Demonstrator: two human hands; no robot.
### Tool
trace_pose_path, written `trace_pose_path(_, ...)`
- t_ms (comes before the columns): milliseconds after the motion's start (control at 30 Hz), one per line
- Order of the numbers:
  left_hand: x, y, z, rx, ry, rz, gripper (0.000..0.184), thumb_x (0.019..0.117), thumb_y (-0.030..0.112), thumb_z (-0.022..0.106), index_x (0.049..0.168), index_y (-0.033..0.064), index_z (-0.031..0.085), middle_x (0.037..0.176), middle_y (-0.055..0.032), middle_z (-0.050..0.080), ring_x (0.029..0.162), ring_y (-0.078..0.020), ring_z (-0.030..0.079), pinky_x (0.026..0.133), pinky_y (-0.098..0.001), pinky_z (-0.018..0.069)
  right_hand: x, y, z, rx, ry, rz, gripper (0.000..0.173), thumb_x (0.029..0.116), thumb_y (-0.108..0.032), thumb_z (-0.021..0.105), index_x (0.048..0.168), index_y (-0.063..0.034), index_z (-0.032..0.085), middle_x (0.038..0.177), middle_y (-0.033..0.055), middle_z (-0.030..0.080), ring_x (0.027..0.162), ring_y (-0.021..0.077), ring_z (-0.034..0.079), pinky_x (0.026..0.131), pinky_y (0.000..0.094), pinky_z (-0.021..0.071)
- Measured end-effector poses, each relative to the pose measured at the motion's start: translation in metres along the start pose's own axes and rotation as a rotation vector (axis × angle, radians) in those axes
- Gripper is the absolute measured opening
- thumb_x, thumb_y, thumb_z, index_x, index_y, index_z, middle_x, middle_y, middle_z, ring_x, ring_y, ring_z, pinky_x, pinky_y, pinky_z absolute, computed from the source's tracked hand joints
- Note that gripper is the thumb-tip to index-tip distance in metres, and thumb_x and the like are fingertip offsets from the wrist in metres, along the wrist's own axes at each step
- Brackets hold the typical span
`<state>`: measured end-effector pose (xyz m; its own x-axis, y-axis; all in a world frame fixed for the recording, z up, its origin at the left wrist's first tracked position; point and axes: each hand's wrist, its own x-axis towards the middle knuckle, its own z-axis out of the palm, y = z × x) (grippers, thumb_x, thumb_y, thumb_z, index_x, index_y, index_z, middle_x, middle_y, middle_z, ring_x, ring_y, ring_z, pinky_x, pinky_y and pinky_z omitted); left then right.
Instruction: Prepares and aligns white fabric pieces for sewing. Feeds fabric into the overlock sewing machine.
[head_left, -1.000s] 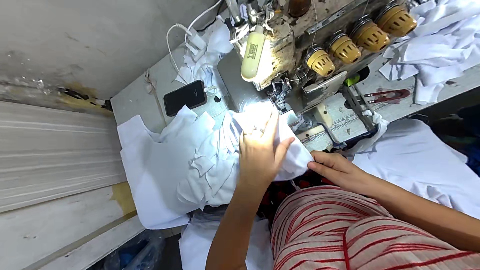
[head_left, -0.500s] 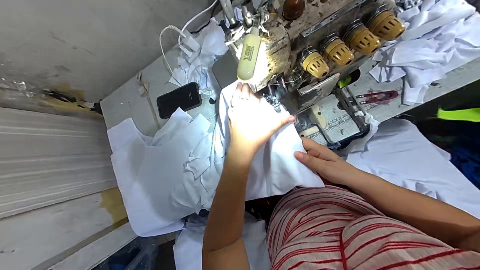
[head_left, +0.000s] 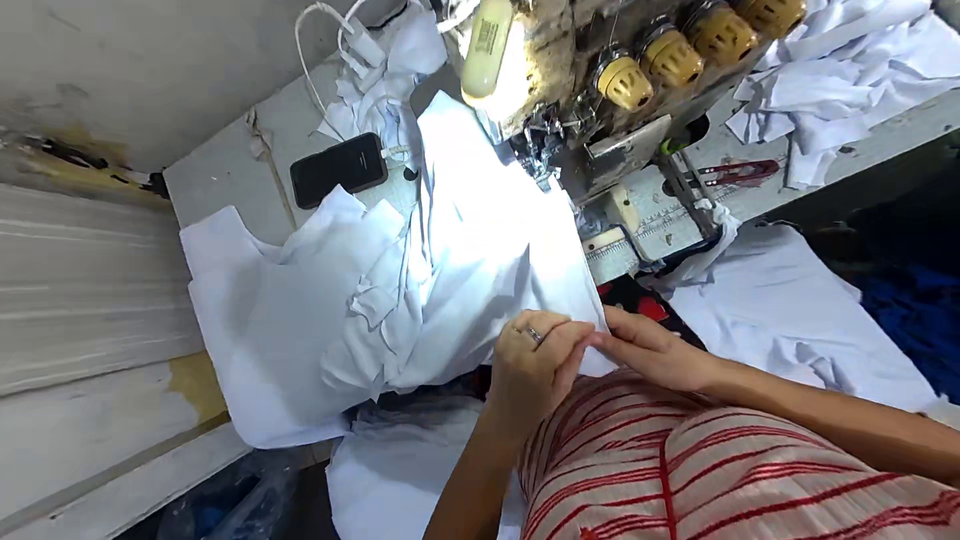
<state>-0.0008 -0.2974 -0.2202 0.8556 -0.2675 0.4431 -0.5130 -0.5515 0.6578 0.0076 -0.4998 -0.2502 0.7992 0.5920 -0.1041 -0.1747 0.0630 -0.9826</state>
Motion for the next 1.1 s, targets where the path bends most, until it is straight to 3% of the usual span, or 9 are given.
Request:
trace_pose_path(100,-0.036,0.001,0.012,-0.094,-0.031,-0.013,0.018,0.1017,0.024,0.062,0.098,0.0101,0.074,0.093,-0.0064,0.071,0.093,-0.0141,0.066,0.087,-0.0252,0.0521,-0.022,0.007,0.002,0.002,-0.034,0.118,0.023,0.1061,-0.015,0.049,0.118,0.0015,0.061,0.102,-0.0049,0.069,0.092,-0.0071,0.064,0.085,0.0152,0.0547)
trace_pose_path(267,-0.076,0.007,0.015,-0.060,-0.029,0.082,0.040,0.0955,0.054,0.065,0.106,0.0151,0.067,0.104,-0.0009,0.067,0.104,-0.0111,0.062,0.098,-0.0246,0.0455,-0.030,-0.008,0.005,0.179,-0.061,0.334,0.012,0.1050,-0.011,0.051,0.111,-0.0099,0.061,0.089,-0.0102,0.070,0.080,-0.0025,0.068,0.075,0.0182,0.0577)
trace_pose_path(367,-0.089,0.013,0.018,0.067,0.032,0.213,0.033,0.0964,0.044,0.069,0.116,0.0187,0.062,0.116,0.0009,0.061,0.116,-0.0126,0.055,0.106,-0.0272,0.0367,-0.030,-0.020,0.012,0.374,-0.100,0.404,0.017,0.1049,-0.004,0.044,0.111,-0.0124,0.058,0.091,-0.0065,0.073,0.081,0.0030,0.071,0.076,0.0217,0.0610)
trace_pose_path(500,-0.096,0.024,0.022,0.233,0.150,0.325,0.015,0.1041,0.022,0.059,0.119,0.0191,0.060,0.119,0.0017,0.059,0.121,-0.0123,0.052,0.113,-0.0308,0.0300,-0.034,-0.027,0.019,0.441,-0.132,0.362,0.021,0.1054,-0.004,0.043,0.113,-0.0135,0.060,0.092,-0.0042,0.074,0.079,0.0036,0.072,0.072,0.0207,0.0612)
trace_pose_path(633,-0.093,0.034,0.015,0.248,0.189,0.327,0.004,0.1031,0.019,0.060,0.104,0.0180,0.064,0.101,0.0016,0.064,0.102,-0.0126,0.057,0.099,-0.0279,0.0384,-0.035,-0.035,0.021,0.402,-0.130,0.325,0.021,0.1070,-0.006,0.042,0.114,-0.0129,0.060,0.091,-0.0023,0.074,0.075,0.0039,0.072,0.066,0.0192,0.0606)
trace_pose_path(733,-0.091,0.039,0.007,0.184,0.141,0.263,0.012,0.1021,0.021,0.063,0.096,0.0166,0.072,0.094,0.0011,0.072,0.097,-0.0122,0.063,0.093,-0.0258,0.0437,-0.037,-0.040,0.020,0.333,-0.142,0.278,0.021,0.1090,-0.012,0.041,0.114,-0.0139,0.061,0.093,-0.0031,0.075,0.077,0.0042,0.073,0.066,0.0203,0.0619)
trace_pose_path(867,-0.090,0.045,0.005,0.163,0.138,0.221,0.014,0.1025,0.022,0.062,0.097,0.0155,0.073,0.093,0.0002,0.072,0.094,-0.0116,0.064,0.091,-0.0234,0.0455,-0.048,-0.030,0.016,0.203,-0.165,0.157,0.019,0.1081,-0.021,0.046,0.108,-0.0157,0.064,0.091,-0.0063,0.073,0.078,0.0028,0.071,0.068,0.0202,0.0610)
trace_pose_path(1000,-0.083,0.051,0.005,0.132,0.212,0.150,0.019,0.1049,0.024,0.058,0.097,0.0146,0.073,0.094,0.0015,0.070,0.096,-0.0095,0.062,0.093,-0.0225,0.0438,-0.044,-0.027,0.009,0.034,-0.066,0.064,0.025,0.1098,-0.024,0.038,0.108,-0.0151,0.061,0.084,-0.0083,0.071,0.074,0.0018,0.069,0.069,0.0195,0.0588)
trace_pose_path(1100,-0.060,0.067,-0.010,0.044,0.287,0.140,0.023,0.1086,0.025,0.049,0.100,0.0160,0.069,0.098,0.0038,0.067,0.100,-0.0055,0.061,0.095,-0.0199,0.0456,-0.014,-0.033,0.000,0.101,-0.008,0.046,0.040,0.1088,-0.048,0.033,0.118,-0.0171,0.057,0.091,-0.0089,0.073,0.077,0.0041,0.071,0.065,0.0223,0.0602)
